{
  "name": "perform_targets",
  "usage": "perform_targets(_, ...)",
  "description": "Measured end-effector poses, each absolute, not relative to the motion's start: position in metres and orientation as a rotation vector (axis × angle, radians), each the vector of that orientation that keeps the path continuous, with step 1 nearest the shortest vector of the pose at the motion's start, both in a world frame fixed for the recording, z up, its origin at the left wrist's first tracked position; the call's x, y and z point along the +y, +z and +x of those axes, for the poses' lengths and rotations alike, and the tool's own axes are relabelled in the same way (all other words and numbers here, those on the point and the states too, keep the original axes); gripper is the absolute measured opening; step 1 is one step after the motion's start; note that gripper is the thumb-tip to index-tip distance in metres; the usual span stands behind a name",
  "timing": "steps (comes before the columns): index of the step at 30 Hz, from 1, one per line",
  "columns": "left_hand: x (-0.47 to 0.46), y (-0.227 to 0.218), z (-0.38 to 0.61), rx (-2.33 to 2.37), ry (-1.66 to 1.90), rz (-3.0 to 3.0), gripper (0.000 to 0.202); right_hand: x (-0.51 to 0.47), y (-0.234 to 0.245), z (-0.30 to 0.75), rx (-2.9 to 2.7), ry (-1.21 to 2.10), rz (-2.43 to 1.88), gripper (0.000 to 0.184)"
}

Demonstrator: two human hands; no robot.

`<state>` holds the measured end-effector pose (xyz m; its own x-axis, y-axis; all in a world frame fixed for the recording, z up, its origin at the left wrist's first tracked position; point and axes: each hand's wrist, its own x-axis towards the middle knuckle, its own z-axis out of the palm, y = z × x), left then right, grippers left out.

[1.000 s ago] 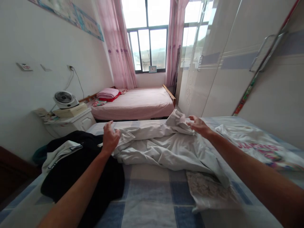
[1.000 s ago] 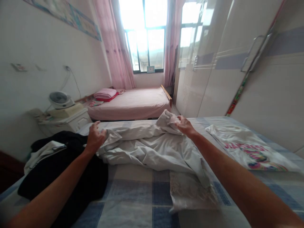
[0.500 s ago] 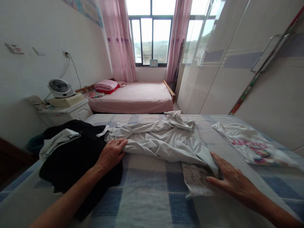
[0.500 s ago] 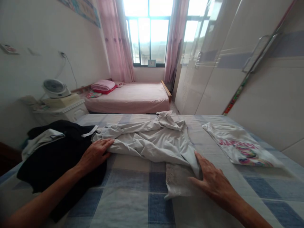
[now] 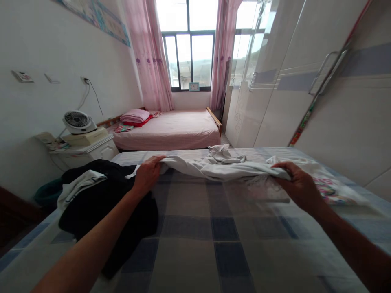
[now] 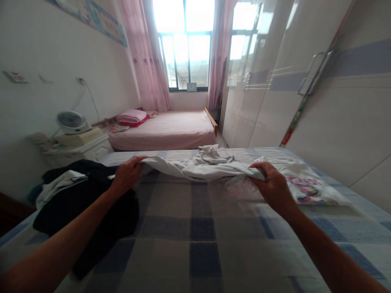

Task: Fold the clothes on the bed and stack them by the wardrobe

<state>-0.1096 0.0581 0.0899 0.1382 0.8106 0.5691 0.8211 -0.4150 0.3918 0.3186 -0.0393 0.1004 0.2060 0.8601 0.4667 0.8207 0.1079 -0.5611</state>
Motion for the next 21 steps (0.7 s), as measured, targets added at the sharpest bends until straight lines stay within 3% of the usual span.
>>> perform_targets(3, 0.041, 0.109, -0.122, -1.678, -1.336, -2.382, 0.040, -0.057, 0.132, 0.334, -1.569, 0.080, -1.696, 0.032)
perform_targets(6, 0.013, 0.116, -0.139, -1.706, -1.181, -2.654, 0.036, -0.081, 0.139, 0.354, -1.717, 0.291, -1.726, 0.036)
perform_targets(10, -0.018, 0.104, -0.153, -1.812, -0.529, -3.228, 0.031, -0.105, 0.106, 0.382, -2.026, 0.865, -1.797, 0.035)
perform_targets(13, -0.019, 0.090, -0.154, -1.942, -0.575, -3.155, 0.034, -0.110, 0.077, 0.393, -2.021, 1.165, -1.747, 0.047)
perform_targets(17, 0.005, 0.076, -0.150, -1.883, -0.892, -2.716, 0.041, -0.090, 0.071, 0.388, -1.910, 1.119, -1.806, 0.042)
perform_targets(21, 0.027, 0.064, -0.141, -1.660, -0.525, -2.653, 0.042, -0.046, 0.078, 0.371, -1.853, 0.917, -1.790, 0.039)
